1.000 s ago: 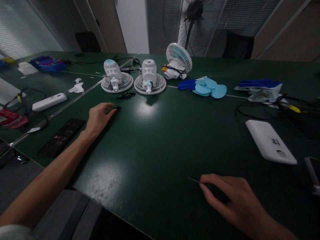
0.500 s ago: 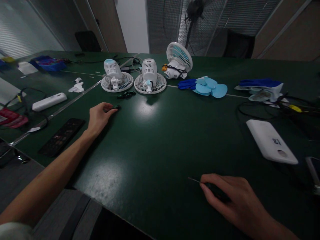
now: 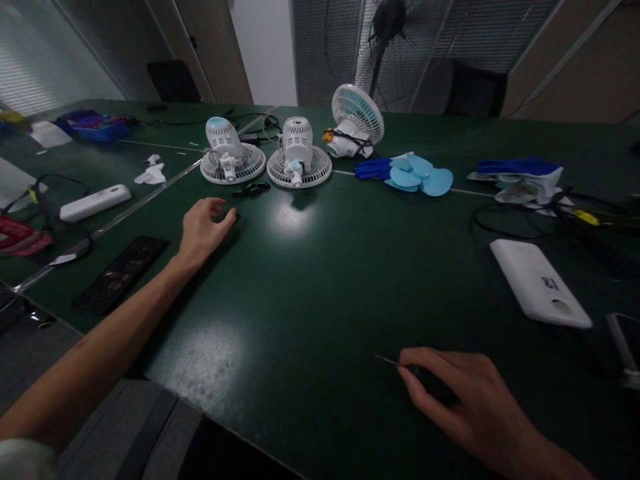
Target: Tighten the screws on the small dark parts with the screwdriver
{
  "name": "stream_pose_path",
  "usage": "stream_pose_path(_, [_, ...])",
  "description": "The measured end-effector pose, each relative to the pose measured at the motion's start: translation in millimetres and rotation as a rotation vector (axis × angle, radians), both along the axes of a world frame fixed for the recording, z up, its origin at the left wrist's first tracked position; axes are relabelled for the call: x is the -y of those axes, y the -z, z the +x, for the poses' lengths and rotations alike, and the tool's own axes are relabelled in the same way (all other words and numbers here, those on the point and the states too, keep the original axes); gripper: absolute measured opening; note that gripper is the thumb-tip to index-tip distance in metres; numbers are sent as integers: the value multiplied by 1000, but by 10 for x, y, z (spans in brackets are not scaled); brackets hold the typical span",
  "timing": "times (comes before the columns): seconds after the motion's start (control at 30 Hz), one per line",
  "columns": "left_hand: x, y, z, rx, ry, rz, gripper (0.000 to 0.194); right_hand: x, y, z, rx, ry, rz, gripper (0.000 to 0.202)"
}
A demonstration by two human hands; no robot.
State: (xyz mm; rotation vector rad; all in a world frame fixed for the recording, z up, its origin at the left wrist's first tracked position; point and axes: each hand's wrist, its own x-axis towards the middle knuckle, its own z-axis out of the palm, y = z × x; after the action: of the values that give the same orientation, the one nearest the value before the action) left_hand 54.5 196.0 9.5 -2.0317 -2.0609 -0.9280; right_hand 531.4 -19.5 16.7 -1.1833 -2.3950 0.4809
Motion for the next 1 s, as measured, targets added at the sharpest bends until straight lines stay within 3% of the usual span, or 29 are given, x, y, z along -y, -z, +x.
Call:
stream_pose_path(0.33, [-16,18,8,-95,54,-3,37,15,42,14,14,0,-5,16])
stream_pose_path(1.0, [-36,50,-42,-42,67,26,36,9,-32,-17,-17,-6,25,15])
